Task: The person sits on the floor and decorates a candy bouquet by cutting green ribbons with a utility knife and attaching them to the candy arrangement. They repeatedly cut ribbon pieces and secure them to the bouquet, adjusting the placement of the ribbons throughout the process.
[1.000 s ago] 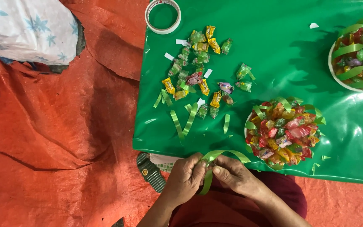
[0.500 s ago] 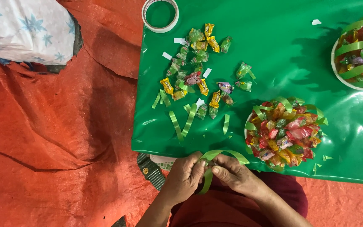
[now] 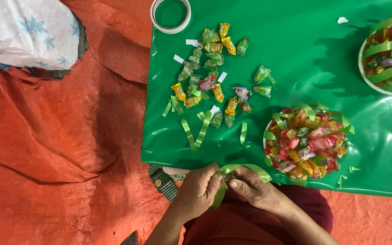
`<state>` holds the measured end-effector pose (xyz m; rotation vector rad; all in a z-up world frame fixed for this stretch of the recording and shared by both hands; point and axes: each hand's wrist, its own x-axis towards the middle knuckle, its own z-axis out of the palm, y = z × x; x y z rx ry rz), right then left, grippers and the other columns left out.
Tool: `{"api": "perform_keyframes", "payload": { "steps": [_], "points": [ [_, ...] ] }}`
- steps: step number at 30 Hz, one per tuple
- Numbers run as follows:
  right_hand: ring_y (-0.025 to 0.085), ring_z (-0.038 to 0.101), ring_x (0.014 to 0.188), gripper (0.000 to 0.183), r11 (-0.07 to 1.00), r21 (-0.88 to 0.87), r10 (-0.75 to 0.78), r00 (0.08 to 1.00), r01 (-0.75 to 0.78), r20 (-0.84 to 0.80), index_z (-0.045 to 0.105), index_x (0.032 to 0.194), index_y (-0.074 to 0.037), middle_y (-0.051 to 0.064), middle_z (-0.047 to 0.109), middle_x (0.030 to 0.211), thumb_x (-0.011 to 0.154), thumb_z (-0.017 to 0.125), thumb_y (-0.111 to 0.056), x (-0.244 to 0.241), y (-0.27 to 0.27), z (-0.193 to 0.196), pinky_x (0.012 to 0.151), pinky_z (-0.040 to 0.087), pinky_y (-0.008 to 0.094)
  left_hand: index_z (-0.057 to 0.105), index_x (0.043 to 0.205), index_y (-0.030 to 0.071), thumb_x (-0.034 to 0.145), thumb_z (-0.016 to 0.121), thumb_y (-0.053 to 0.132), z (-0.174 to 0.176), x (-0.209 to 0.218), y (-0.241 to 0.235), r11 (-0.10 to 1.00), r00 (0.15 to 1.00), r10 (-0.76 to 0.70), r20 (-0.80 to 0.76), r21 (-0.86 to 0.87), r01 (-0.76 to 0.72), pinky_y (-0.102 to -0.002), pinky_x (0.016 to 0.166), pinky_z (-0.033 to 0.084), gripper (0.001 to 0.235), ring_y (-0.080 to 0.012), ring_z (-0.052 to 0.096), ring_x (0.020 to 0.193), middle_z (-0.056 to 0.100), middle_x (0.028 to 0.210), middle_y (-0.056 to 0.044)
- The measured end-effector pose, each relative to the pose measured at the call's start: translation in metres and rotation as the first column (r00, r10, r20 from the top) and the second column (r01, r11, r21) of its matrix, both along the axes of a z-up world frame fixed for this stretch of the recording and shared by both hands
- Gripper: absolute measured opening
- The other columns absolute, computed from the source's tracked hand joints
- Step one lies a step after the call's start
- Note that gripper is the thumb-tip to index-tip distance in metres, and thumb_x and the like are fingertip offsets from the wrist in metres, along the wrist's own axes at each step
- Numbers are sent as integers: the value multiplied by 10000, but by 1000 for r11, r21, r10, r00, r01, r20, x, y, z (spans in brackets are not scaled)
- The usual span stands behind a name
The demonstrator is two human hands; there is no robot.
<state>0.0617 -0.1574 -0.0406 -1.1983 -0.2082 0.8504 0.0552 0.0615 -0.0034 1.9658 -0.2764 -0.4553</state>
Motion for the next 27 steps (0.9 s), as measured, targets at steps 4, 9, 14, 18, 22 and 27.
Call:
{"api": "perform_keyframes", "payload": {
  "steps": [4,9,14,18,22,27],
  "points": [
    [105,381,545,303,1000,8,-13,1000,13,26,513,876,-105,-28,393,665,1053,562,-345,0,0,2,472,337,275,484,876,124,1098,432,257,5,2,0,1000,999,-17,-27,24,17,-364,507,337,264,-162,446,541,462,627,-1],
    [97,402,582,266,1000,-13,8,1000,-8,18,583,982,-86,-36,412,716,1054,548,-340,2,0,6,509,367,263,486,877,121,1093,447,237,8,3,0,999,1000,-22,-16,27,23,-365,517,359,248,-176,476,563,482,654,-15],
    [88,407,570,322,998,-64,-8,999,11,37,655,1073,-57,-31,444,707,1042,544,-358,0,-2,-1,495,347,274,431,850,119,1109,446,261,7,3,2,999,998,-48,-51,22,50,-384,512,308,297,-164,406,541,391,627,-5],
    [147,553,776,442,996,-80,-30,983,45,182,692,1104,-64,2,610,883,998,562,-473,11,5,18,673,470,305,447,848,98,1095,465,190,7,10,5,996,996,-69,-53,-54,66,-370,529,321,264,-155,394,578,415,658,-8],
    [135,490,640,375,983,-184,5,999,2,36,692,1079,-103,-9,555,777,969,601,-450,11,2,23,568,401,293,491,842,118,1103,433,327,13,15,8,990,982,-123,-141,-92,111,-367,516,321,339,-159,432,552,476,652,5],
    [137,494,639,464,956,-292,-16,1000,10,-20,733,1072,-114,1,560,725,911,604,-529,12,2,28,577,391,302,539,832,136,1084,468,356,11,21,9,986,959,-145,-242,-113,121,-359,535,343,342,-150,471,583,512,669,23]
  ]
}}
